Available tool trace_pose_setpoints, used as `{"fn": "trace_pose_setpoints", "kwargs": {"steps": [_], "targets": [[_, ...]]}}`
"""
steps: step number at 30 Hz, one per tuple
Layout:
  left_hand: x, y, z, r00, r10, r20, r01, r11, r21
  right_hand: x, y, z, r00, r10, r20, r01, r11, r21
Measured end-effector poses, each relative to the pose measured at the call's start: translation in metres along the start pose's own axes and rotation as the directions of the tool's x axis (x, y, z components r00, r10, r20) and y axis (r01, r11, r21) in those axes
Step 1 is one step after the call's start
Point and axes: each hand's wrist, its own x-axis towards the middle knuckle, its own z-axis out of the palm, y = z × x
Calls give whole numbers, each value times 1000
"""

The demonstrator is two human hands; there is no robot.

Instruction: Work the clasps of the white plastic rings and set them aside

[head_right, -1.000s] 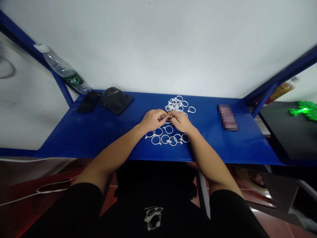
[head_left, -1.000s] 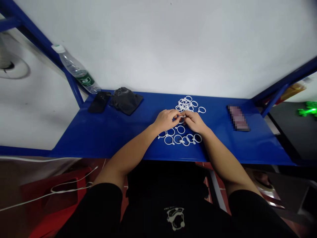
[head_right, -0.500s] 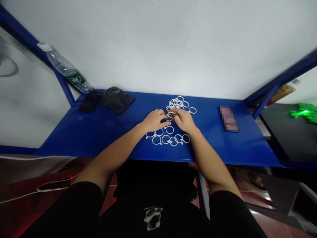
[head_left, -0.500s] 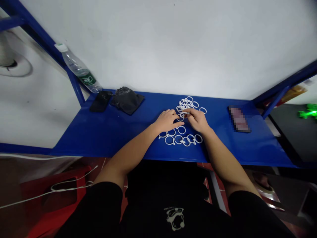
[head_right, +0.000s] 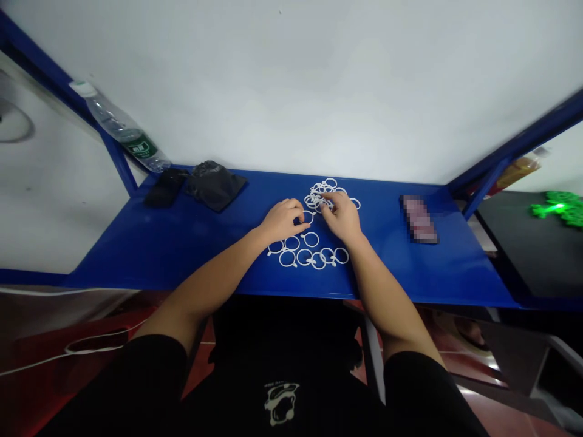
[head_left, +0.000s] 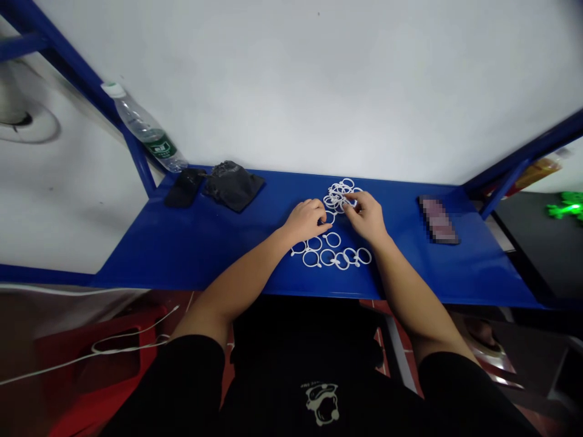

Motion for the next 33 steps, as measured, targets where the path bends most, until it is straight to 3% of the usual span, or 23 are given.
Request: {"fn": "trace_pose_setpoints", "kwargs": {"steps": [3,6,16,24,33], "targets": [[0,1,-1,985,43,-167,-47,999,-19,-1,-9,0,995,19,101,-26,998,62],[0,2,-2,968,74,-240,-83,996,-29,-2,-17,-1,977,-27,209,-4,989,148],[-1,5,0,991,68,-113,-81,990,-117,-4,-23,-3,952,-89,293,17,970,241],[0,5,-5,995,76,-64,-80,995,-56,-4,-24,-4,925,-126,357,44,973,228],[-1,9,-5,993,116,-33,-118,991,-64,-3,-19,-2,942,-114,317,40,972,231]]}}
